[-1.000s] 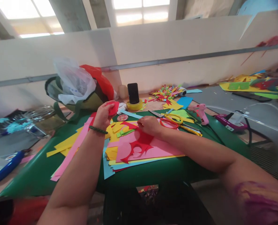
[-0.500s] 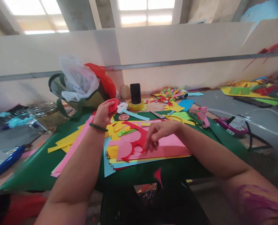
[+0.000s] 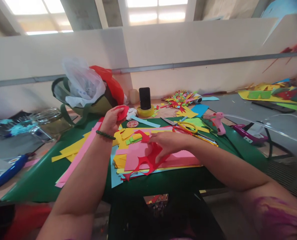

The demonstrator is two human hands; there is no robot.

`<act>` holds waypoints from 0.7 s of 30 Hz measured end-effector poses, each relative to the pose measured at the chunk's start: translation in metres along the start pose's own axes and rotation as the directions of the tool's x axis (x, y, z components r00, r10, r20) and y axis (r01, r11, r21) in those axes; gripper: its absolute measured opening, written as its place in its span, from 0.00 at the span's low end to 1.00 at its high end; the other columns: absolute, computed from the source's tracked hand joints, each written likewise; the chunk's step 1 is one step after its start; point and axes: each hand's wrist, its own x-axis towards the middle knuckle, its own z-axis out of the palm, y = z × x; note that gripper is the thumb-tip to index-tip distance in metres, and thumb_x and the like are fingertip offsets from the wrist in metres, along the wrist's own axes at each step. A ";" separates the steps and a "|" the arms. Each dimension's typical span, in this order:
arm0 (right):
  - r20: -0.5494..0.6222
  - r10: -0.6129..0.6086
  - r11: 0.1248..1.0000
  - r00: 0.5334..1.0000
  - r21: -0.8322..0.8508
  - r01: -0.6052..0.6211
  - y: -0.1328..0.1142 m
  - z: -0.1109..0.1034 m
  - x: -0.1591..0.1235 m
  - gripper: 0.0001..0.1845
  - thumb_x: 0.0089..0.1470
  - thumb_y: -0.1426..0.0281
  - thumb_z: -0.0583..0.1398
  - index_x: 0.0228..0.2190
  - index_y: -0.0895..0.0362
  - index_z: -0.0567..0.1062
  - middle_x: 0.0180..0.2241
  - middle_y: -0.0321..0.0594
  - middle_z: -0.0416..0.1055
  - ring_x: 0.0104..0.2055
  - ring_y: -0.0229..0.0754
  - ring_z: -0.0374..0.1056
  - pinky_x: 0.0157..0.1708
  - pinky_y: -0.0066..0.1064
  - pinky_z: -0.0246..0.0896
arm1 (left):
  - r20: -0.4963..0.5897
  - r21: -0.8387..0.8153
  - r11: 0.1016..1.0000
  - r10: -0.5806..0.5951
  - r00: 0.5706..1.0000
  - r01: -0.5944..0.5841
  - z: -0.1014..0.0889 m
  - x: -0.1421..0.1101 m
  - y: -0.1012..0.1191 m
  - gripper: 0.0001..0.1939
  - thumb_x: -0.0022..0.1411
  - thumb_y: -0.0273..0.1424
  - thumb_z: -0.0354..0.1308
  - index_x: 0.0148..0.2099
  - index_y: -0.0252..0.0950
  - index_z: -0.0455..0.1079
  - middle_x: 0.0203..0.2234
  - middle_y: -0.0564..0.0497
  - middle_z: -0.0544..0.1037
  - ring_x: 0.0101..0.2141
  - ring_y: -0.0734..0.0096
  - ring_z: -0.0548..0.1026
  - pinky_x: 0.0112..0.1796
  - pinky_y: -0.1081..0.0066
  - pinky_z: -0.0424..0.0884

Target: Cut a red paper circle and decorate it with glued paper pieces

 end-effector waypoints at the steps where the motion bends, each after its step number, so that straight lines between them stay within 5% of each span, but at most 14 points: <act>1: 0.008 -0.031 0.999 0.999 0.012 0.031 -0.003 0.001 -0.001 0.37 0.45 0.58 0.68 0.55 0.57 0.70 0.49 0.49 0.73 0.48 0.51 0.69 0.40 0.32 0.61 | 0.004 -0.004 1.000 0.000 1.000 0.000 0.000 0.000 0.000 0.06 0.49 0.25 0.59 0.33 0.34 0.73 0.22 0.53 0.74 0.21 0.78 0.70 0.22 0.78 0.68; 3: 0.039 -0.072 0.997 0.997 -0.003 0.072 -0.009 0.007 -0.002 0.42 0.42 0.56 0.69 0.57 0.59 0.68 0.50 0.51 0.73 0.49 0.53 0.69 0.41 0.34 0.60 | 0.007 -0.007 1.000 0.002 1.000 -0.002 0.000 -0.001 0.001 0.06 0.49 0.25 0.59 0.33 0.34 0.73 0.22 0.54 0.74 0.21 0.78 0.70 0.22 0.78 0.68; 7: 0.046 -0.080 0.992 0.996 -0.097 0.084 -0.019 0.014 -0.002 0.23 0.54 0.58 0.61 0.46 0.59 0.77 0.39 0.50 0.77 0.39 0.49 0.70 0.35 0.33 0.57 | -0.005 0.005 1.000 -0.002 1.000 0.002 0.001 -0.003 0.002 0.07 0.50 0.25 0.58 0.34 0.34 0.73 0.22 0.54 0.74 0.21 0.77 0.70 0.22 0.78 0.68; 10: 0.037 -0.075 0.993 0.997 -0.087 0.078 -0.018 0.011 -0.002 0.18 0.60 0.60 0.54 0.35 0.59 0.79 0.31 0.47 0.76 0.30 0.43 0.67 0.29 0.32 0.52 | -0.013 0.001 1.000 -0.018 1.000 0.018 0.003 -0.004 0.003 0.06 0.50 0.25 0.58 0.34 0.33 0.73 0.22 0.54 0.74 0.21 0.78 0.71 0.22 0.79 0.68; 14: -0.040 -0.078 0.991 0.996 0.104 0.082 -0.006 0.003 -0.002 0.22 0.63 0.61 0.50 0.28 0.59 0.77 0.26 0.41 0.73 0.25 0.37 0.61 0.26 0.30 0.50 | -0.021 -0.019 0.999 -0.037 0.999 0.036 0.004 -0.005 0.004 0.06 0.50 0.24 0.59 0.33 0.33 0.73 0.21 0.54 0.74 0.21 0.78 0.71 0.22 0.79 0.68; 17: -0.236 -0.012 0.941 0.972 0.325 0.091 0.015 -0.004 0.001 0.24 0.62 0.55 0.51 0.27 0.58 0.76 0.23 0.36 0.69 0.24 0.36 0.60 0.25 0.28 0.52 | -0.004 -0.036 0.998 -0.042 0.999 0.042 0.004 -0.006 0.005 0.05 0.50 0.23 0.60 0.33 0.32 0.73 0.22 0.53 0.75 0.21 0.78 0.72 0.22 0.80 0.69; 19: -0.458 0.152 0.903 0.876 0.425 0.066 0.038 -0.011 0.005 0.26 0.59 0.52 0.52 0.25 0.59 0.74 0.19 0.34 0.64 0.22 0.35 0.58 0.23 0.27 0.50 | 0.013 -0.052 0.998 -0.038 0.999 0.038 0.004 -0.006 0.005 0.05 0.49 0.22 0.60 0.32 0.32 0.72 0.22 0.53 0.76 0.22 0.78 0.72 0.22 0.80 0.69; 21: -0.647 0.342 0.871 0.681 0.491 0.029 0.066 -0.021 0.008 0.25 0.58 0.52 0.53 0.24 0.59 0.73 0.18 0.33 0.62 0.22 0.36 0.58 0.22 0.28 0.50 | 0.030 -0.066 0.997 -0.029 0.999 0.031 0.005 -0.006 0.004 0.06 0.48 0.21 0.61 0.32 0.32 0.73 0.22 0.53 0.76 0.21 0.78 0.72 0.22 0.79 0.70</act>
